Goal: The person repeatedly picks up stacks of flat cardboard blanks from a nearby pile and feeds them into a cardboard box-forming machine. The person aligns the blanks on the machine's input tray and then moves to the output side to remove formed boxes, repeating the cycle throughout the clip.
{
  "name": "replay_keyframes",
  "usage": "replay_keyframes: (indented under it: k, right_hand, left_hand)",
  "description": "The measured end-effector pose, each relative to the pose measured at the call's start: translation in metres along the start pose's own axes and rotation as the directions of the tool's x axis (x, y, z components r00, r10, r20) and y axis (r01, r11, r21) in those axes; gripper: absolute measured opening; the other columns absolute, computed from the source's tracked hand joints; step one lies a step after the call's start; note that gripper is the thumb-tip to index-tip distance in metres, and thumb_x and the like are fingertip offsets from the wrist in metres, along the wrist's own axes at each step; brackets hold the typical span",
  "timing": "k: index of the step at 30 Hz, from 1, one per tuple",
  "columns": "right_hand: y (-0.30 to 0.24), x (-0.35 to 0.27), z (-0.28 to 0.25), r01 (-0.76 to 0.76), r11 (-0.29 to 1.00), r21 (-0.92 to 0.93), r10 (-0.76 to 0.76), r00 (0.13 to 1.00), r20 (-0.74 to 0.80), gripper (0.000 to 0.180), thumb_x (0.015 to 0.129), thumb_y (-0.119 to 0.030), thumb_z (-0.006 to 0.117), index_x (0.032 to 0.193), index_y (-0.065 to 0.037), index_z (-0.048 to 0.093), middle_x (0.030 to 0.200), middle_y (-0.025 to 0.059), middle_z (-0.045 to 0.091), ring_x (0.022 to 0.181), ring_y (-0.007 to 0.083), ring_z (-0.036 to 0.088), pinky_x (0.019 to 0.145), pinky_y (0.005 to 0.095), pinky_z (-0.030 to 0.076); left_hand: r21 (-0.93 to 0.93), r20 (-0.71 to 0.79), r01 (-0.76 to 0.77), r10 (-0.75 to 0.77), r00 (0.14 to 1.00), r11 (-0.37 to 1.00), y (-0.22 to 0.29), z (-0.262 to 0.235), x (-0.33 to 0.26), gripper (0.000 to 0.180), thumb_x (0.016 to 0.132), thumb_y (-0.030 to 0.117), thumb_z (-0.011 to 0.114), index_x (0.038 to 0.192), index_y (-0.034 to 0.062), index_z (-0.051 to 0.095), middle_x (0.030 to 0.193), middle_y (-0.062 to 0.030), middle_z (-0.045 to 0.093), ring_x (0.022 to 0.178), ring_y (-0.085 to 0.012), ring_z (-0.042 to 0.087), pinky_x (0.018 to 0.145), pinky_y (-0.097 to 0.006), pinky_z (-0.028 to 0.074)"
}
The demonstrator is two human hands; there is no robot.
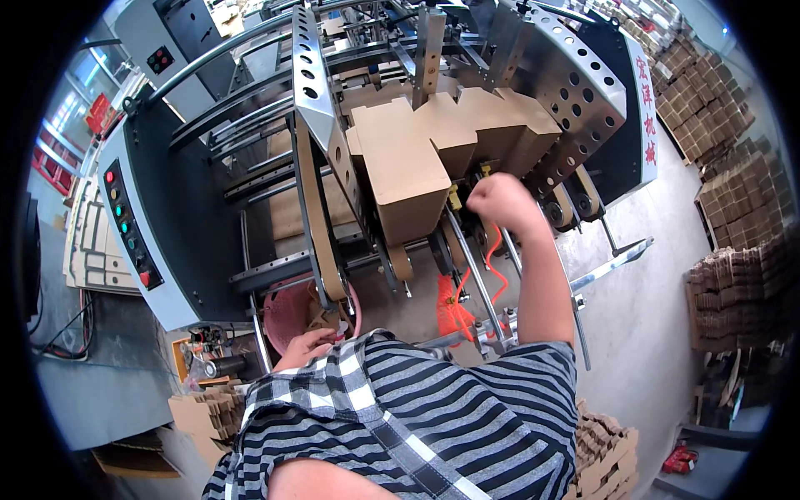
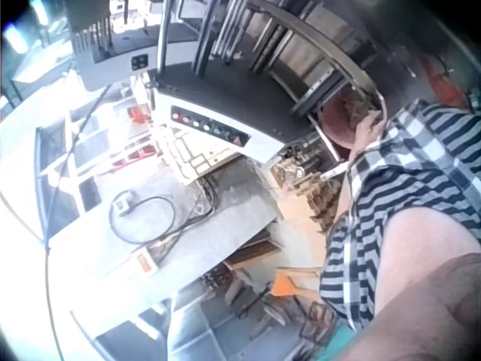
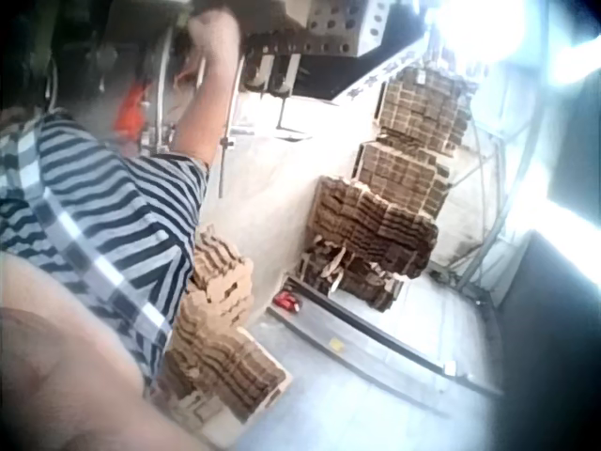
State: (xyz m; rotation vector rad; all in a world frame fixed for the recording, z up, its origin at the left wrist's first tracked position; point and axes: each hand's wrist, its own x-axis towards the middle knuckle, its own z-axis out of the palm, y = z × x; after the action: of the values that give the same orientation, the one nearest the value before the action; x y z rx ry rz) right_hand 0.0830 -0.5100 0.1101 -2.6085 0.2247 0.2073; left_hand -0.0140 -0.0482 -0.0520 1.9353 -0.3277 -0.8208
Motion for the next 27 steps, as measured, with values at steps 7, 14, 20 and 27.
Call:
replay_keyframes:
  k: [7, 14, 20, 27]
  right_hand:
    - [-0.04, -0.035, 0.068, 0.106, 0.961, -0.255, -0.093, 0.994, 0.065, 0.021, 0.075, -0.018, 0.058, 0.086, -0.004, 0.07, 0.084, 0.0168, 0.068, 0.085, 0.0318, 0.066, 0.077, 0.0406, 0.052]
    - [-0.058, -0.079, 0.141, 0.379, 0.905, -0.193, -0.264, 0.856, 0.445, 0.025, 0.076, -0.022, 0.057, 0.087, -0.002, 0.068, 0.089, 0.0173, 0.068, 0.09, 0.0345, 0.065, 0.079, 0.0442, 0.052]
    - [-0.076, -0.071, 0.245, 0.524, 0.847, -0.088, -0.361, 0.689, 0.628, 0.022, 0.083, -0.018, 0.055, 0.097, -0.006, 0.065, 0.096, 0.0182, 0.067, 0.093, 0.036, 0.065, 0.075, 0.0457, 0.053]
    - [-0.076, -0.06, 0.306, 0.44, 0.898, -0.021, -0.296, 0.637, 0.712, 0.027, 0.085, -0.025, 0.05, 0.1, -0.009, 0.065, 0.104, 0.0157, 0.066, 0.099, 0.0368, 0.064, 0.077, 0.0467, 0.053]
  left_hand:
    - [-0.052, -0.001, -0.053, 0.053, 0.999, 0.997, 0.005, 0.001, 0.001, 0.041, 0.086, 0.02, 0.063, 0.121, -0.0006, 0.057, 0.112, -0.0157, 0.064, 0.101, -0.0219, 0.063, 0.087, -0.03, 0.048]
    - [0.029, -0.071, -0.023, 0.025, 0.997, 0.999, -0.007, 0.001, -0.006, 0.044, 0.086, 0.018, 0.067, 0.124, 0.0001, 0.056, 0.11, -0.0151, 0.065, 0.1, -0.0198, 0.064, 0.088, -0.03, 0.049]
    - [-0.017, -0.099, -0.071, 0.069, 0.993, 0.997, -0.013, 0.007, -0.004, 0.042, 0.085, 0.017, 0.068, 0.122, -0.0002, 0.057, 0.107, -0.0141, 0.067, 0.098, -0.0199, 0.065, 0.086, -0.03, 0.05]
    - [0.218, -0.227, -0.064, 0.114, 0.967, 0.974, -0.011, 0.003, -0.021, 0.042, 0.082, 0.026, 0.069, 0.116, 0.0025, 0.062, 0.102, -0.0163, 0.067, 0.091, -0.0244, 0.068, 0.081, -0.032, 0.052]
